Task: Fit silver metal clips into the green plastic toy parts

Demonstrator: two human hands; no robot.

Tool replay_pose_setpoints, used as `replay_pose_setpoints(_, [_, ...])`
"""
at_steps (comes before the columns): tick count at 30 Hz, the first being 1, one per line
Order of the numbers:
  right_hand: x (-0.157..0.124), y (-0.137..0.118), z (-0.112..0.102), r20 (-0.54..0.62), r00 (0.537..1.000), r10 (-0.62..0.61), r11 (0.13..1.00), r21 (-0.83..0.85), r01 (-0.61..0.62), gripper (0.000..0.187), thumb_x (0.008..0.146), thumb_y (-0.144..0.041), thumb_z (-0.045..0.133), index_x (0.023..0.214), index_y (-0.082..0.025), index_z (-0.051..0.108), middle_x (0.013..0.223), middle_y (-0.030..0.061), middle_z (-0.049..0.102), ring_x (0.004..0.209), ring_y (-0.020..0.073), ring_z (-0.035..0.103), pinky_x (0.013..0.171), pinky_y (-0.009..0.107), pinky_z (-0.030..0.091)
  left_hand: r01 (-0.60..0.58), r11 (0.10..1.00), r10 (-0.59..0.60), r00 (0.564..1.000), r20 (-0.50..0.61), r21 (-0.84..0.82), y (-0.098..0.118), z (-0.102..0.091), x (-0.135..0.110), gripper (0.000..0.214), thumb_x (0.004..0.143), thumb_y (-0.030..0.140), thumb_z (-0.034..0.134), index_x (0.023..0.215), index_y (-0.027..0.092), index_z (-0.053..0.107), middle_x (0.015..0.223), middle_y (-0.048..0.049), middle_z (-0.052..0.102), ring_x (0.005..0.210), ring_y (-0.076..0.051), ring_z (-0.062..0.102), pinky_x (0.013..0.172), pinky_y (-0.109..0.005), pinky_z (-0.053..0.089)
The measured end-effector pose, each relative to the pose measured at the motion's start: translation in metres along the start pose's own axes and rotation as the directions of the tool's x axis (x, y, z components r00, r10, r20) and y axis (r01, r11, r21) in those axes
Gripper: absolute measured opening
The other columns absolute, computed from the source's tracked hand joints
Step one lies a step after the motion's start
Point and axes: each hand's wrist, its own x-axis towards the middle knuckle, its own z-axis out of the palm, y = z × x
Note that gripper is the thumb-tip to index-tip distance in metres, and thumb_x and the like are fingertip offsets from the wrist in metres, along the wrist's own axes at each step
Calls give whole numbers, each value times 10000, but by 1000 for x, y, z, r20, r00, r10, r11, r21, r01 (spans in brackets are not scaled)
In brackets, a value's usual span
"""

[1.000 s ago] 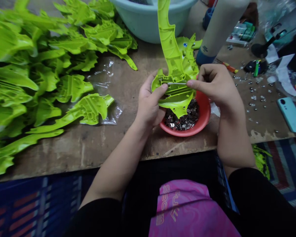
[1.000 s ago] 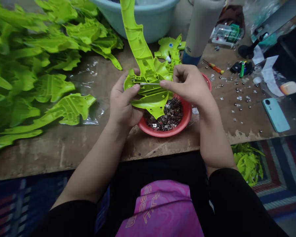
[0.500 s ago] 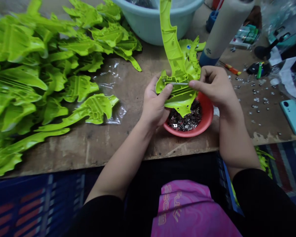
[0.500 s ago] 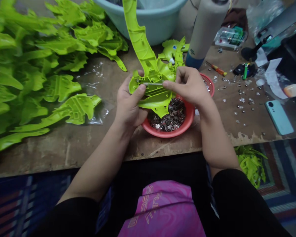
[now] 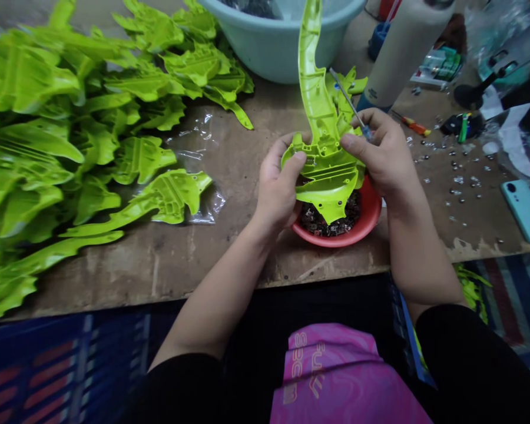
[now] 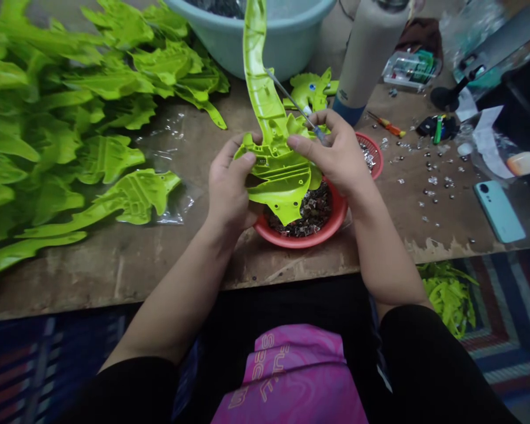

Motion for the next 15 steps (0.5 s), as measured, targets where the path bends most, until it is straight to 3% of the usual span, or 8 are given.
replay_pose_setpoints(6, [-10,-18,10,117,986,121,987,94,-132,618,714,-747,966,940,-201,786,862,-4,793,873,232,817,790,389,701,50,997,-50,999,-2,54,0,4,-1,219,961,361,644,1135,229,663,1251,-52,802,1360,-299,752,1120,-465,664])
replay_pose_setpoints(10, [-5,-17,-2,100,986,137,976,159,-151,575,703,-713,971,892,-205,781,833,15,783,857,230,802,791,397,694,153,988,-156,983,98,35,7,-2,3,467,1001,605,704,1302,263,601,1414,-93,760,1411,-337,729,1154,-510,646])
replay_pose_setpoints(13, [1,-26,-43,-134,991,19,1000,20,-16,487,751,-627,959,908,-201,783,844,23,783,818,203,747,790,392,646,146,963,-189,964,185,226,29,-28,12,680,980,777,693,1474,355,493,1638,-122,625,1452,-351,707,1182,-568,629])
replay_pose_setpoints(15, [1,-38,-75,-297,943,-152,948,-312,55,394,760,-510,981,860,-191,774,820,36,771,770,180,673,795,381,585,-4,871,-87,983,162,491,51,-53,16,660,1007,749,660,1508,349,502,1669,-136,602,1497,-346,670,1242,-578,588])
